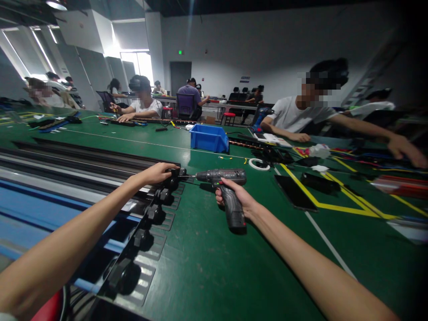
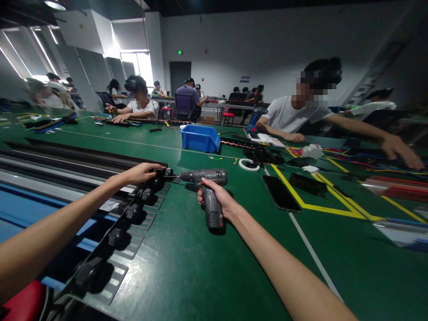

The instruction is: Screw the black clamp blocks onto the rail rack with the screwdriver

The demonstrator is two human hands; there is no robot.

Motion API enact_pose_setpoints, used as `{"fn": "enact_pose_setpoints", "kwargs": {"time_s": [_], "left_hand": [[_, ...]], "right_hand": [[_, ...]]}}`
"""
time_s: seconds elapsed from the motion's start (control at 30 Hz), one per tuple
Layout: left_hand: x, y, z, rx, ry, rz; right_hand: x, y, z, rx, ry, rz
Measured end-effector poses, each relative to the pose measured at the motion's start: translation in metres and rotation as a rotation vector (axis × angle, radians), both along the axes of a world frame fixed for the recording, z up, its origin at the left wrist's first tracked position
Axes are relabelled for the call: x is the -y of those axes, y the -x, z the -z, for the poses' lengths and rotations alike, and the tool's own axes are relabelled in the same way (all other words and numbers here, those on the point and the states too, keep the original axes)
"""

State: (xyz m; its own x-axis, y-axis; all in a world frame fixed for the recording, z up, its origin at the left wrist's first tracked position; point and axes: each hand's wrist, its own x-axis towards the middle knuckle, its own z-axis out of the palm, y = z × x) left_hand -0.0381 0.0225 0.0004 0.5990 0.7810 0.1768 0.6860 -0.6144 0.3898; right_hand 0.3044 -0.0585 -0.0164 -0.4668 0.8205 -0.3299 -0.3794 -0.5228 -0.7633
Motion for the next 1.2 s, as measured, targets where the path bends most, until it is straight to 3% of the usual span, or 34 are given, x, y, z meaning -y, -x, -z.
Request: {"fn": "enact_pose_setpoints", "kwargs": {"time_s": [0.83, 1.2], "left_hand": [[-0.001, 0.0, 0.002, 0.01, 0.039, 0.001], [0.007, 0.001, -0.004, 0.024, -0.041, -0.036]], "right_hand": [[-0.007, 0.001, 0.012, -0.071, 0.05, -0.051], [0.002, -0.01, 0.014, -0.131, 0.003, -0.046]]}}
